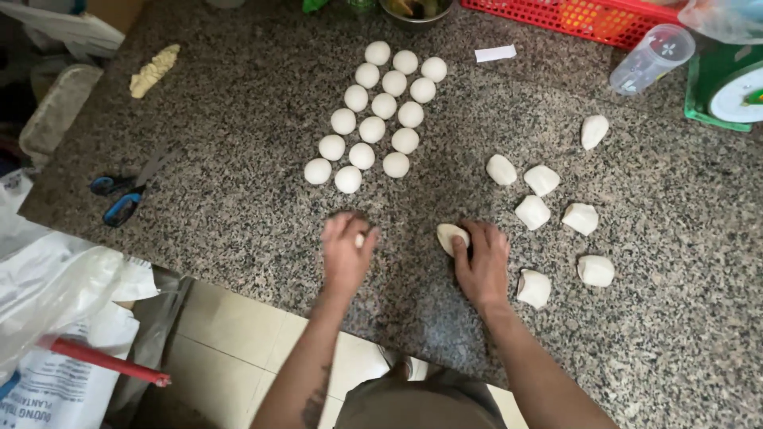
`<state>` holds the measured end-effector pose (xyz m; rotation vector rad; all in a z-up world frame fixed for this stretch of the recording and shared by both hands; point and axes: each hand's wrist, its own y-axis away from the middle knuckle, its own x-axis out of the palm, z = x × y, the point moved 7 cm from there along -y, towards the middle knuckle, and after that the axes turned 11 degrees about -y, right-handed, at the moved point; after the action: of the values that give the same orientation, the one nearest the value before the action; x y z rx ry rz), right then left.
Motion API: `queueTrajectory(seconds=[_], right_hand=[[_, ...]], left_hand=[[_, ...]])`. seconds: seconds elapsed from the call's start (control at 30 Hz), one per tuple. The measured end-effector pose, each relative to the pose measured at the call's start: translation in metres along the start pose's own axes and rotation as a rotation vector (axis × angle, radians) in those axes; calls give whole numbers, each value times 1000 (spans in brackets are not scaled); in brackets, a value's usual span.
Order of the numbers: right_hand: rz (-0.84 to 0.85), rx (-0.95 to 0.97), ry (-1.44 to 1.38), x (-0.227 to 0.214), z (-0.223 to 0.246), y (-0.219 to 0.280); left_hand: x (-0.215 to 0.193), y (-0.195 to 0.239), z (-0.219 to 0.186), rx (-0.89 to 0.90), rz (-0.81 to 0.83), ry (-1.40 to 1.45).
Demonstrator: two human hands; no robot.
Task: Portioning dough by cutting, weighing on a scale, and rolling into balls.
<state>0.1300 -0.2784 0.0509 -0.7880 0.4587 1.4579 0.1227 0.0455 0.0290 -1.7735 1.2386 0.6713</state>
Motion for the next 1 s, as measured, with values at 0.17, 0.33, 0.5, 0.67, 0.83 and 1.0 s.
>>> queueTrajectory(seconds=[0.17,0.33,0.5,0.67,0.83,1.0], right_hand=[[-21,-33,-15,3,-3,-2],[-30,-41,-6,6,-7,1],[-11,-8,-7,7,-12,2],[0,10,6,7,-10,0],[16,16,-67,-5,16,0],[8,6,-19,-3,9,-1]], left_hand=[[-23,51,-31,79,87,60],[-16,33,3,31,-27,-46],[-35,78,-12,4,222,-8],[-37,41,3,-80,290,46],[-44,-63,-65,1,104,127],[43,-81,-36,89,48,17]])
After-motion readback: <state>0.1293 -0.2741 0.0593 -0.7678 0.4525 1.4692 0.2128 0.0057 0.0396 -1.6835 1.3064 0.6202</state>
